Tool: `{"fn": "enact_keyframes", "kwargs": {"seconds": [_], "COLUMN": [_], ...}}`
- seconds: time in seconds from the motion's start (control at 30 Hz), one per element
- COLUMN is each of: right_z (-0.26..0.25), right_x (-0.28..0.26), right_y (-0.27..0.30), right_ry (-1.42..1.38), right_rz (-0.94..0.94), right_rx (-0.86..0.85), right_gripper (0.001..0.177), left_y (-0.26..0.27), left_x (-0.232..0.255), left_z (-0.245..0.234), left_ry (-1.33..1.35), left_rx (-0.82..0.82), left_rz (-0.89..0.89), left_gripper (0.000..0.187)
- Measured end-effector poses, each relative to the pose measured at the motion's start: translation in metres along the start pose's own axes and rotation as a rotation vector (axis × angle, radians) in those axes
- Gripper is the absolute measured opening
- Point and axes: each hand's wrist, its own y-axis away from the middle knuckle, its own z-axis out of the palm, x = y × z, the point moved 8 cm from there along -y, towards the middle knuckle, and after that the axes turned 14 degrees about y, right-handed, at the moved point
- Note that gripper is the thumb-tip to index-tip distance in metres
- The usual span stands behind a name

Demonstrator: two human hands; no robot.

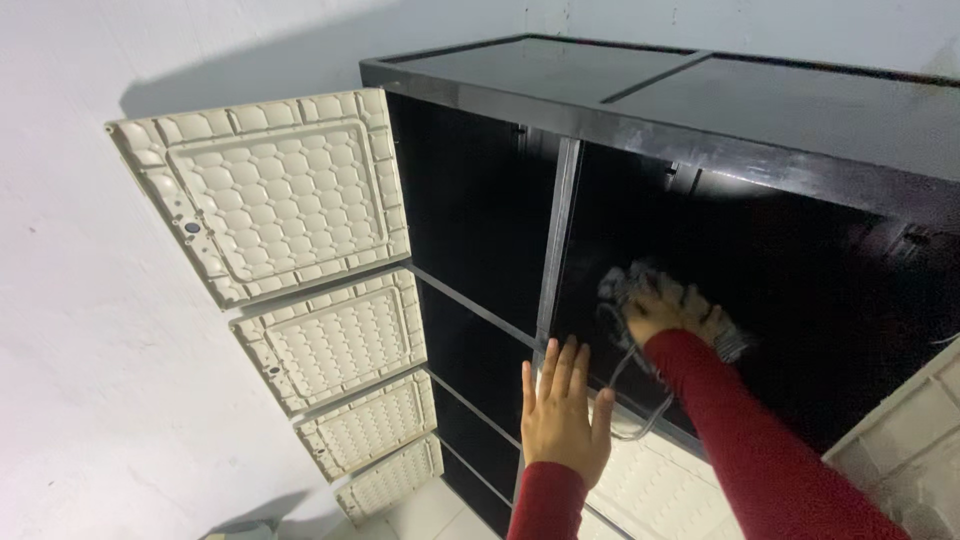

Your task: The person wipes the top and interior of a black cabinet using a patterned cloth. They move the cloth across the surface repeatedly, then open the cabinet door and wipe the inside shelf.

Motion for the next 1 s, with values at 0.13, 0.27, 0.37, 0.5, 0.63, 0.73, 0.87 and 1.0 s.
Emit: {"fn": "enact_keyframes", "kwargs": {"seconds": [0.13, 0.27, 0.37, 0.5, 0.63, 0.73, 0.87, 1.0], "right_z": [0.026, 0.056, 0.055, 0.019, -0.008, 0.001, 0.013, 0.005], "right_x": [0.015, 0.013, -0.004, -0.02, -0.026, -0.019, -0.007, 0.018], "right_y": [-0.037, -0.073, -0.028, 0.045, 0.057, 0.035, -0.003, -0.023], "right_ry": [-0.191, -0.395, -0.387, -0.19, -0.111, -0.18, -0.191, -0.146], "right_rz": [0.042, -0.081, -0.09, -0.094, -0.127, -0.082, -0.071, 0.03], "right_rx": [-0.034, 0.077, -0.002, -0.153, -0.059, -0.15, -0.031, 0.176], "right_gripper": [0.052, 0.048, 0.049, 0.044, 0.045, 0.048, 0.05, 0.053], "left_y": [-0.001, 0.002, 0.001, 0.0, 0.001, -0.001, -0.002, -0.004], "left_x": [-0.001, 0.001, 0.002, -0.001, 0.0, -0.002, -0.001, -0.005], "left_z": [-0.003, -0.007, -0.005, -0.003, -0.002, -0.001, 0.0, 0.001], "left_ry": [0.03, 0.113, 0.077, 0.089, 0.099, 0.09, 0.088, 0.064], "left_rx": [-0.033, -0.021, -0.027, -0.023, -0.028, -0.021, -0.02, -0.055], "left_rz": [-0.03, -0.029, -0.026, -0.037, -0.052, -0.049, -0.063, -0.073], "left_gripper": [0.054, 0.052, 0.052, 0.05, 0.051, 0.051, 0.051, 0.052]}}
